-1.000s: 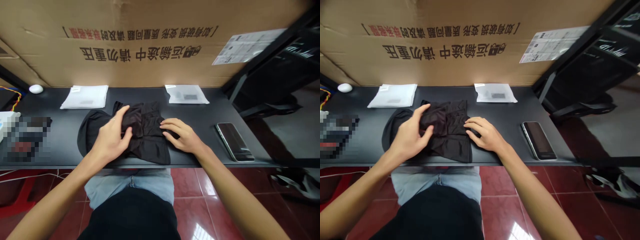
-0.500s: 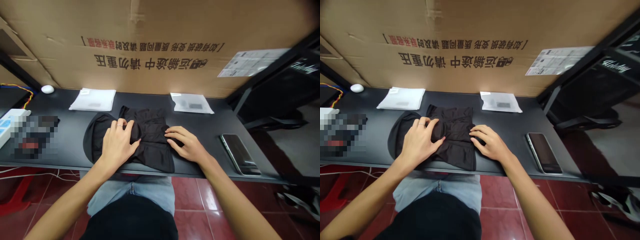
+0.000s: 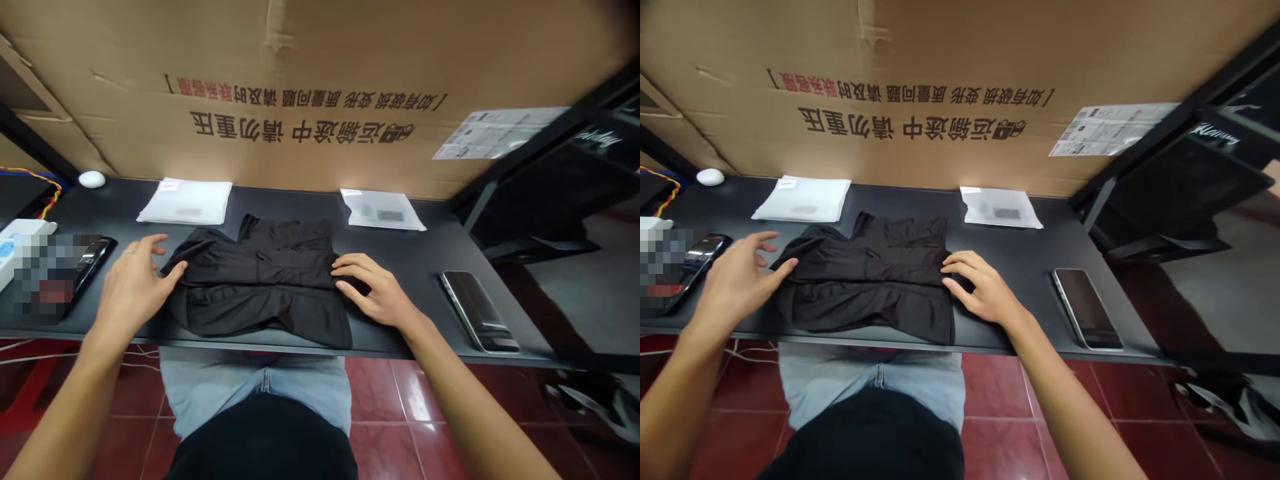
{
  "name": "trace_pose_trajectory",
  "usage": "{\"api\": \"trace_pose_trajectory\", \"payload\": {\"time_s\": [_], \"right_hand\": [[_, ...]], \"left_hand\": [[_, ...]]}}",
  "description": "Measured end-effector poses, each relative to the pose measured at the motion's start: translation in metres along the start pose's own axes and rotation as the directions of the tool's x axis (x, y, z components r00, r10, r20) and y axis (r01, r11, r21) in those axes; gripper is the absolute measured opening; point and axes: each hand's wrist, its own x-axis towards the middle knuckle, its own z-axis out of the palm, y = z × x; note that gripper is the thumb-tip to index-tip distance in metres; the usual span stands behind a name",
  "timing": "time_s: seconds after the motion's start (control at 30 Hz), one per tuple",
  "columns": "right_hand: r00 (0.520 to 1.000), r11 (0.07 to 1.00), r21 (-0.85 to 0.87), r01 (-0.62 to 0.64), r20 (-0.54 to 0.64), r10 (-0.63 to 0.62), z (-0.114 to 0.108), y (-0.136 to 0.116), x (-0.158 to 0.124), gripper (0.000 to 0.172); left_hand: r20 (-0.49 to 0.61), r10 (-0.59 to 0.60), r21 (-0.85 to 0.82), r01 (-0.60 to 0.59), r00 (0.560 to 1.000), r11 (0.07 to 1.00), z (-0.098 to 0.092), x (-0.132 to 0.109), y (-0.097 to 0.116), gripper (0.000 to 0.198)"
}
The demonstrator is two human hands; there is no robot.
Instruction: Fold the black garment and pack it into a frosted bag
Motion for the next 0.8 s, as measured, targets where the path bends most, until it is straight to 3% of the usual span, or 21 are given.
{"api": "trace_pose_trajectory", "payload": {"time_s": [0.13, 0.23, 0.3, 0.4, 0.57, 0.8], "right_hand": [[0.995, 0.995, -0.031, -0.099, -0.005, 0.099, -0.002, 0.000, 0.005, 0.017], [0.981, 0.981, -0.037, -0.192, -0.017, 0.192, -0.001, 0.000, 0.012, 0.035], [0.975, 0.974, -0.045, -0.222, -0.022, 0.221, 0.001, -0.001, 0.018, 0.037], [0.974, 0.973, -0.045, -0.227, -0.035, 0.225, 0.004, -0.002, 0.025, 0.028], [0.963, 0.963, -0.013, -0.268, -0.026, 0.267, 0.003, -0.007, 0.032, 0.009], [0.938, 0.938, 0.016, -0.345, 0.047, 0.344, -0.002, -0.005, 0.033, 0.011]], "left_hand": [[-0.077, 0.185, 0.005, -0.185, 0.980, 0.983, -0.001, 0.005, 0.011, 0.055], [-0.001, 0.340, -0.005, -0.340, 0.941, 0.941, 0.000, 0.019, 0.023, 0.052], [0.051, 0.396, -0.012, -0.396, 0.917, 0.918, 0.002, 0.029, 0.026, 0.048], [0.076, 0.429, -0.042, -0.427, 0.900, 0.903, 0.006, 0.040, 0.026, 0.040], [0.005, 0.482, -0.109, -0.479, 0.876, 0.871, 0.009, 0.044, 0.019, 0.030], [-0.161, 0.527, -0.218, -0.551, 0.835, 0.806, -0.002, 0.027, 0.022, 0.014]]}}
